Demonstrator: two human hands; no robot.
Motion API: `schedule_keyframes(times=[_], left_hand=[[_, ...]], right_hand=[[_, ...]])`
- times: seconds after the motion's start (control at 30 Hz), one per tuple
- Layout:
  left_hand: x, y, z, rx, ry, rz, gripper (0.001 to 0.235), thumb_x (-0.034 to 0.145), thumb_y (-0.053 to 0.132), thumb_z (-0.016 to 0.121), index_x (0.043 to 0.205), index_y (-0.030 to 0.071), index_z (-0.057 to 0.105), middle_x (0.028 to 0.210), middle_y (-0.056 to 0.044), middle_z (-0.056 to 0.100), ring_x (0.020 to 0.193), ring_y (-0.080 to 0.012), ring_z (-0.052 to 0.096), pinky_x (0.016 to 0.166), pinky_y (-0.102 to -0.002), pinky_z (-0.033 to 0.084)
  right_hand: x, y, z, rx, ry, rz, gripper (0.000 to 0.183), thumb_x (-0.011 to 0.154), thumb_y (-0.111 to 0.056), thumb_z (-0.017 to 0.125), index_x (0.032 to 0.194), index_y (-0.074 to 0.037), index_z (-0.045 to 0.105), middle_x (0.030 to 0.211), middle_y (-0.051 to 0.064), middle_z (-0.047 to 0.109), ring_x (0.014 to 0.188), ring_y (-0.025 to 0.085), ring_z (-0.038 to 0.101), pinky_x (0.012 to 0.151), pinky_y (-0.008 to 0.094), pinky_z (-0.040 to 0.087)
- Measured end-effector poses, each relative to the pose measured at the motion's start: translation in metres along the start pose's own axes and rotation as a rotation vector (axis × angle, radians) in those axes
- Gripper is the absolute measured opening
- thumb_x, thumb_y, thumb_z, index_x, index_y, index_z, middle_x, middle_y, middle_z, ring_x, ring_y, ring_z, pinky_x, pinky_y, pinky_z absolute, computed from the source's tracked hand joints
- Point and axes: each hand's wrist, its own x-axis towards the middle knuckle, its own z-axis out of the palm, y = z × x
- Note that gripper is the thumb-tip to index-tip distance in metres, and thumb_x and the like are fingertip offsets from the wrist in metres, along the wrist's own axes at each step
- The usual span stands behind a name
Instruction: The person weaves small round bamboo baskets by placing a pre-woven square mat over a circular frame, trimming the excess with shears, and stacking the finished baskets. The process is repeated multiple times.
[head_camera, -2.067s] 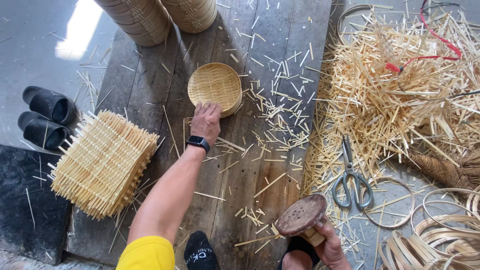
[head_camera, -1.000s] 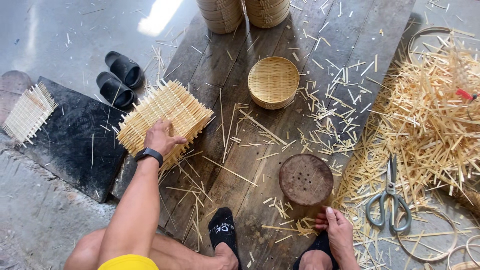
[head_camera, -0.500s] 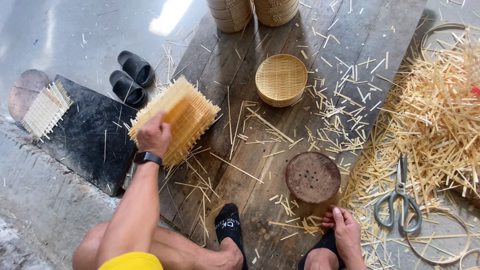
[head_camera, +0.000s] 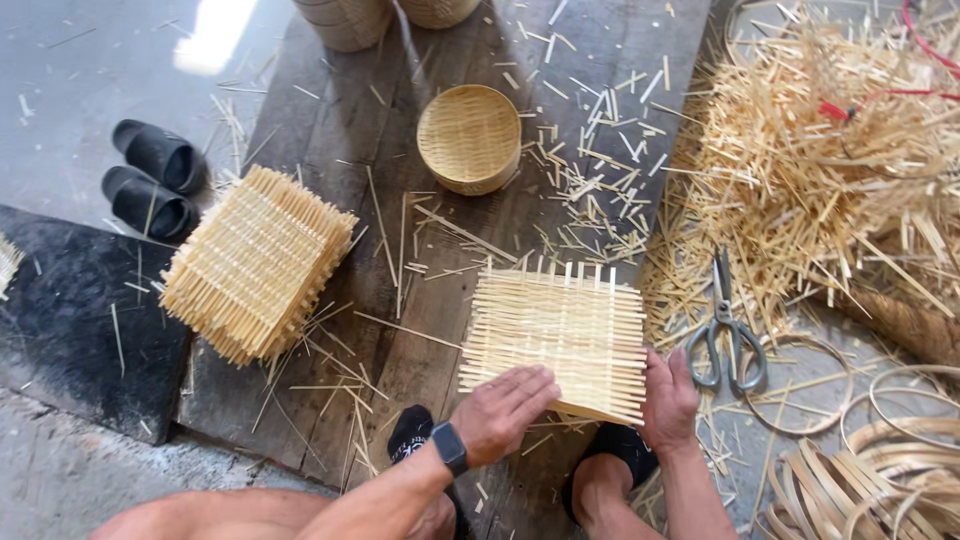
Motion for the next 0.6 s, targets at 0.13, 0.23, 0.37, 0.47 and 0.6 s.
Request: schedule_keyframes(times=[0.13,0.23,0.37,0.47,0.6], left_hand=[[-0.005,0.006,0.017,-0.283,0.184,-0.342,0.041,0.090,-0.007,0.060,0.129,0.005,0.066,0.121,-0.017,0.074,0.111,-0.0295,0.075,0.095,-0.038,0.064],[0.005,-0.006,0.001,-0.227,0.358,-0.452,0.037,0.096,-0.007,0.061,0.130,0.007,0.067,0.119,-0.014,0.075,0.104,-0.0252,0.078,0.089,-0.035,0.065],[0.002,-0.041,-0.084,0.314,0.718,-0.580,0.027,0.110,0.009,0.057,0.134,0.001,0.067,0.110,-0.011,0.076,0.079,-0.0196,0.074,0.066,-0.033,0.056],[-0.004,-0.080,-0.161,0.473,0.849,-0.547,0.024,0.104,0.001,0.056,0.122,-0.007,0.069,0.105,-0.020,0.080,0.064,-0.0206,0.069,0.055,-0.031,0.051],[-0.018,-0.084,-0.184,0.808,0.578,-0.574,0.032,0.104,-0.010,0.059,0.136,-0.004,0.063,0.124,-0.022,0.072,0.109,-0.0310,0.075,0.093,-0.039,0.063]], right_hand=[[0.008,0.005,0.001,-0.221,0.084,-0.089,0.035,0.096,-0.029,0.058,0.120,-0.003,0.065,0.106,0.010,0.070,0.088,0.017,0.065,0.075,0.033,0.052],[0.018,0.013,-0.009,-0.491,0.151,-0.134,0.025,0.095,-0.010,0.077,0.115,0.004,0.072,0.094,0.012,0.069,0.072,0.015,0.057,0.061,0.029,0.043],[0.029,0.028,-0.011,-0.377,0.170,-0.248,0.019,0.089,-0.006,0.074,0.106,0.002,0.072,0.094,0.006,0.074,0.078,0.010,0.067,0.070,0.023,0.056],[0.032,0.029,-0.005,-0.374,0.210,-0.278,0.019,0.089,-0.005,0.074,0.106,0.002,0.071,0.094,0.006,0.074,0.078,0.010,0.067,0.071,0.023,0.056],[0.033,0.029,0.004,-0.421,0.239,-0.286,0.018,0.090,-0.004,0.075,0.106,0.005,0.071,0.092,0.006,0.073,0.077,0.010,0.065,0.070,0.023,0.054]])
